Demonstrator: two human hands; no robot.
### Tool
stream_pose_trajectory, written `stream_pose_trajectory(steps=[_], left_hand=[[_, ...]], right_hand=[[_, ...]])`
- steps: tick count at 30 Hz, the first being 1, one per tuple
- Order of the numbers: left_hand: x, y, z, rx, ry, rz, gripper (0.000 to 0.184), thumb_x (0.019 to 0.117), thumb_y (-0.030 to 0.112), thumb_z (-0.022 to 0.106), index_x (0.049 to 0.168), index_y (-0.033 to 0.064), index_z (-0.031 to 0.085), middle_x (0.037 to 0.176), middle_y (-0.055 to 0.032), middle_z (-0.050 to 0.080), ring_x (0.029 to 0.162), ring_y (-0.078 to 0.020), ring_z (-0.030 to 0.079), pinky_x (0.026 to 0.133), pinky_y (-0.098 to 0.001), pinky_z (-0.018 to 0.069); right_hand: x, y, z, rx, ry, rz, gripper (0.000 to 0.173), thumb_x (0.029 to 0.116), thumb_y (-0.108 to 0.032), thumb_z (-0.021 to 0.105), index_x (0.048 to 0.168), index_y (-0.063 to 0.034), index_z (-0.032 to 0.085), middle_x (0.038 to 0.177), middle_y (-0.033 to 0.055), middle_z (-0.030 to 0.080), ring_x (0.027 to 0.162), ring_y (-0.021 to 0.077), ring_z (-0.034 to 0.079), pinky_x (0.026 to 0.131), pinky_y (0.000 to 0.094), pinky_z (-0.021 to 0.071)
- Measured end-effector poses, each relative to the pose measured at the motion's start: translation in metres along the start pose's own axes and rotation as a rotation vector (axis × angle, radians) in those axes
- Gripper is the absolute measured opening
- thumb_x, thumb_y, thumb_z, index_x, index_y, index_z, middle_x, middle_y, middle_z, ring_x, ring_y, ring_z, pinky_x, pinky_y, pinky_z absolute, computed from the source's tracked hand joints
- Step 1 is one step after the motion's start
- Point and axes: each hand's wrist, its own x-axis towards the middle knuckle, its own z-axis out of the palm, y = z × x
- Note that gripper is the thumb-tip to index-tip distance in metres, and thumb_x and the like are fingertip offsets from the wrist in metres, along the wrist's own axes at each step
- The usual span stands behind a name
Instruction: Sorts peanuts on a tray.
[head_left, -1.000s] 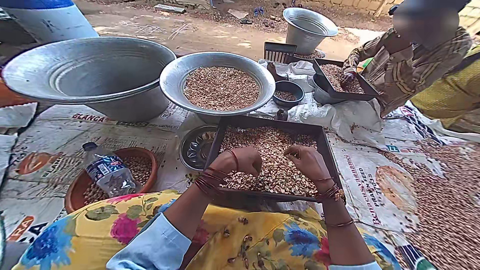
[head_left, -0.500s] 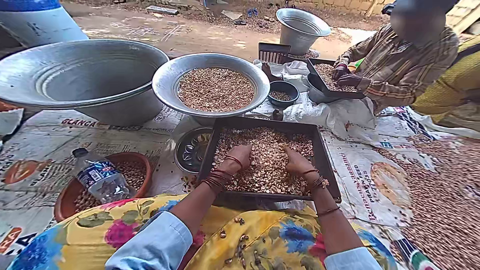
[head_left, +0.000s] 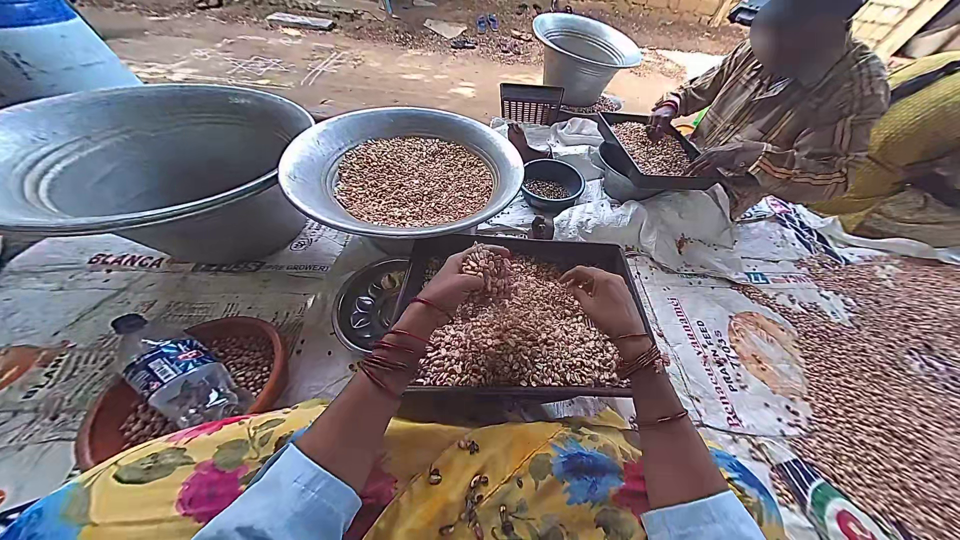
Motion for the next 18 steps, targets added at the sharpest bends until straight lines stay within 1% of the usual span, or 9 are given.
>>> stream_pose_trajectory(steps=[1,2,4,5,7,10,12,15,18], left_hand=[[-0.001,0.005,-0.004,0.059,-0.034,0.05,0.056,0.0867,-0.021,0.045,0.133,0.0076,0.06,0.109,-0.007,0.068,0.078,-0.0103,0.065,0.065,-0.0239,0.0562],[-0.002,0.009,-0.007,0.11,-0.046,0.091,0.056,0.0879,-0.02,0.044,0.134,0.0089,0.059,0.11,-0.0071,0.068,0.08,-0.0107,0.066,0.066,-0.0242,0.056],[-0.004,0.016,-0.01,0.183,-0.045,0.165,0.054,0.0902,-0.018,0.044,0.135,0.0091,0.059,0.11,-0.0071,0.071,0.078,-0.011,0.067,0.063,-0.0237,0.0543],[-0.006,0.021,-0.012,0.221,-0.046,0.187,0.053,0.0913,-0.017,0.044,0.136,0.0089,0.057,0.112,-0.0072,0.071,0.079,-0.0114,0.068,0.064,-0.0241,0.0563],[-0.011,0.031,-0.013,0.316,-0.012,0.198,0.047,0.0969,-0.013,0.046,0.136,0.0099,0.058,0.117,-0.0064,0.071,0.082,-0.0127,0.07,0.066,-0.0265,0.058],[-0.015,0.037,-0.014,0.447,0.052,0.238,0.041,0.0992,-0.009,0.05,0.134,0.01,0.06,0.127,-0.0065,0.067,0.083,-0.0141,0.072,0.07,-0.0316,0.0614],[-0.015,0.035,-0.014,0.523,0.079,0.246,0.036,0.0999,-0.005,0.055,0.132,0.0101,0.062,0.131,-0.0075,0.065,0.09,-0.0166,0.072,0.076,-0.0369,0.061],[-0.01,0.025,-0.011,0.673,0.083,0.234,0.031,0.0996,0.002,0.061,0.129,0.0119,0.066,0.129,-0.0063,0.068,0.096,-0.0181,0.072,0.085,-0.0419,0.0593],[-0.006,0.017,-0.006,0.853,0.055,0.238,0.028,0.0991,0.006,0.064,0.126,0.0092,0.069,0.122,-0.013,0.069,0.104,-0.0269,0.069,0.093,-0.0499,0.0549]], right_hand=[[0.001,0.008,-0.007,-0.127,-0.033,0.118,0.021,0.0991,-0.011,0.062,0.115,-0.009,0.075,0.109,0.0141,0.075,0.102,0.0332,0.07,0.091,0.0575,0.0519],[0.003,0.015,-0.011,-0.224,-0.078,0.229,0.022,0.0992,-0.013,0.062,0.116,-0.0104,0.075,0.111,0.0146,0.075,0.108,0.0354,0.069,0.094,0.0604,0.0497],[0.006,0.027,-0.014,-0.334,-0.147,0.383,0.023,0.0984,-0.015,0.063,0.118,-0.0131,0.075,0.117,0.015,0.073,0.115,0.0369,0.067,0.095,0.0624,0.0481],[0.007,0.031,-0.013,-0.359,-0.172,0.418,0.024,0.0983,-0.016,0.063,0.119,-0.0136,0.075,0.12,0.0155,0.073,0.116,0.0372,0.066,0.096,0.0621,0.0479],[0.01,0.035,-0.009,-0.389,-0.215,0.444,0.025,0.0983,-0.018,0.064,0.121,-0.0145,0.075,0.122,0.0168,0.071,0.118,0.0383,0.065,0.097,0.0624,0.0476],[0.016,0.037,-0.001,-0.435,-0.272,0.444,0.028,0.0967,-0.022,0.066,0.123,-0.0146,0.074,0.123,0.0185,0.071,0.117,0.04,0.065,0.096,0.0637,0.0474],[0.017,0.037,0.002,-0.456,-0.286,0.445,0.027,0.0962,-0.022,0.066,0.121,-0.0137,0.074,0.123,0.0189,0.071,0.117,0.0402,0.065,0.096,0.0634,0.0475],[0.018,0.038,0.002,-0.46,-0.306,0.451,0.027,0.0965,-0.022,0.065,0.12,-0.0127,0.074,0.124,0.0189,0.07,0.118,0.0396,0.065,0.096,0.0631,0.0476],[0.016,0.036,-0.001,-0.439,-0.307,0.458,0.028,0.097,-0.022,0.065,0.122,-0.0117,0.073,0.126,0.0202,0.069,0.12,0.0411,0.063,0.098,0.0645,0.0461]])
